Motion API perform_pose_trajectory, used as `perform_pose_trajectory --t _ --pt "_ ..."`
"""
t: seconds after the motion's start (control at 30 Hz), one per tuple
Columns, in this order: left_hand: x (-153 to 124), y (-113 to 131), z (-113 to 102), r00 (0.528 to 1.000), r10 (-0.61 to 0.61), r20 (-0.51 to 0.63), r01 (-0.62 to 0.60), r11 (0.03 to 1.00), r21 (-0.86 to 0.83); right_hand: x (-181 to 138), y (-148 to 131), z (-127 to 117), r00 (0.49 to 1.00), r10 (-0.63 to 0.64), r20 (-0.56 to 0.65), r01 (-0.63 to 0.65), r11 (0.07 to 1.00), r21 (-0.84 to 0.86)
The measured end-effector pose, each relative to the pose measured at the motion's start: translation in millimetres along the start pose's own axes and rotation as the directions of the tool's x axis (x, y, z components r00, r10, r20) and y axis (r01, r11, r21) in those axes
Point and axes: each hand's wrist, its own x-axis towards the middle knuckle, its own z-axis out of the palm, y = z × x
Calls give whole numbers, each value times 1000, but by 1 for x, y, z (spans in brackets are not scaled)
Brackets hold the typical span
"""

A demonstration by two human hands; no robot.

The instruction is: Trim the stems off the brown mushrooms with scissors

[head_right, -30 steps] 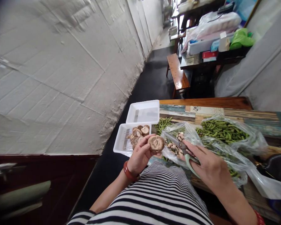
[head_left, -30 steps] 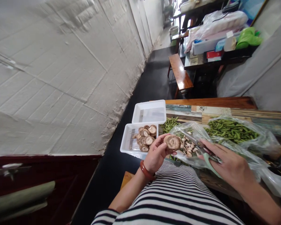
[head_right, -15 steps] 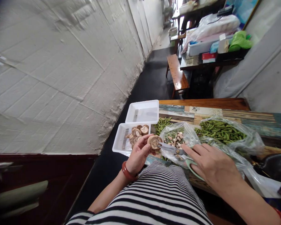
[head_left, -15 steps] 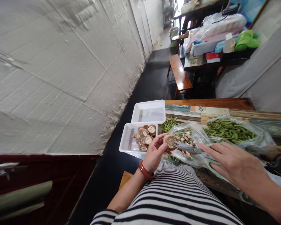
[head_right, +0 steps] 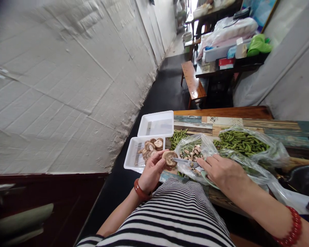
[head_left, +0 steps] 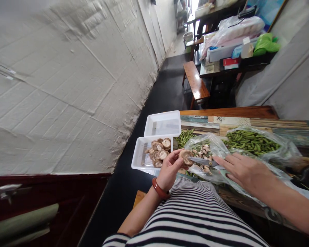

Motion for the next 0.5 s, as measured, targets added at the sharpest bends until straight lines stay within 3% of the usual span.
perform_pose_trajectory --t 0.13,0.27,0.5 --pt "1 0 0 999 -39 2 39 993 -114 -12 0 9 997 79 19 -81 982 170" --pt "1 2 -1 998 -60 7 60 985 -161 -23 0 19 978 207 40 -205 893 400" --pt "0 6 1 997 -66 45 74 975 -211 -33 -6 24 863 430 265 -500 650 573"
